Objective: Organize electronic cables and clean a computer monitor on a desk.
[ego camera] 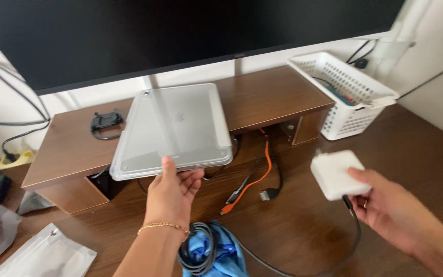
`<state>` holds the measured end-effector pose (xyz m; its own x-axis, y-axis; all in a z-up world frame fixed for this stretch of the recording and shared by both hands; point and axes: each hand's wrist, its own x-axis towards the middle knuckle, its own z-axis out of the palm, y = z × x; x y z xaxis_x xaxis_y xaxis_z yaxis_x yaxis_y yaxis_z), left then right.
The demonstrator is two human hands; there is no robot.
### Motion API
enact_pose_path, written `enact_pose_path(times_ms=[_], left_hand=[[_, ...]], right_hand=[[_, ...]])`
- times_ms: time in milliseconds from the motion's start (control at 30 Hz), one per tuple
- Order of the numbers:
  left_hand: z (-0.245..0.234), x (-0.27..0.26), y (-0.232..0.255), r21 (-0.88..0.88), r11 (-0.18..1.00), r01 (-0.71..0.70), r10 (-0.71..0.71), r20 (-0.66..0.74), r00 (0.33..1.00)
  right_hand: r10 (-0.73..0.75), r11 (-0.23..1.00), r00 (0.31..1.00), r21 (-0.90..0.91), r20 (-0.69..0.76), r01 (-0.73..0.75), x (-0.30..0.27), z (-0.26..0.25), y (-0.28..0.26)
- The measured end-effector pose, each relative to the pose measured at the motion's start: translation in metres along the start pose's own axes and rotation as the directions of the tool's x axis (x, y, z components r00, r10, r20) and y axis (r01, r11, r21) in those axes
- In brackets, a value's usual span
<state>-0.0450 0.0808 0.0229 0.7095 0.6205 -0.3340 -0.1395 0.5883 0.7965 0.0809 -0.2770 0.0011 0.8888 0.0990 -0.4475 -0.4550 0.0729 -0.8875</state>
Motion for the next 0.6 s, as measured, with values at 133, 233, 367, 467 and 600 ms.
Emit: enact_pose_path(times_ms=[133, 233, 367, 467, 600], left_hand=[[0.017, -0.018, -0.006, -0.003, 1.000, 0.017, -0.017, -0.052, 0.999], [0.043, -0.045, -0.016, 0.065, 0.991, 0.115, -0.100, -0.196, 0.976], [0.081, -0.082, -0.048, 0.390, 0.920, 0.045, -0.080, 0.073, 0.994], [0.094, -0.112, -0.048, 0.549, 0.818, -0.169, -0.132, 0.467, 0.875], [0.086, -0.107, -0.057, 0.671, 0.514, -0.535, -0.142, 0.682, 0.718]], right_hand=[[-0.086, 0.994, 0.995, 0.075, 0.051, 0.082, -0.028, 0.005, -0.034], [-0.137, 0.989, 0.982, 0.073, 0.133, 0.128, -0.038, 0.015, -0.053], [-0.244, 0.970, 0.915, 0.064, 0.320, 0.236, -0.034, 0.014, -0.065], [-0.310, 0.950, 0.888, 0.069, 0.339, 0.305, -0.043, 0.022, -0.089], [-0.462, 0.880, 0.865, 0.221, 0.194, 0.421, -0.055, 0.022, -0.145]])
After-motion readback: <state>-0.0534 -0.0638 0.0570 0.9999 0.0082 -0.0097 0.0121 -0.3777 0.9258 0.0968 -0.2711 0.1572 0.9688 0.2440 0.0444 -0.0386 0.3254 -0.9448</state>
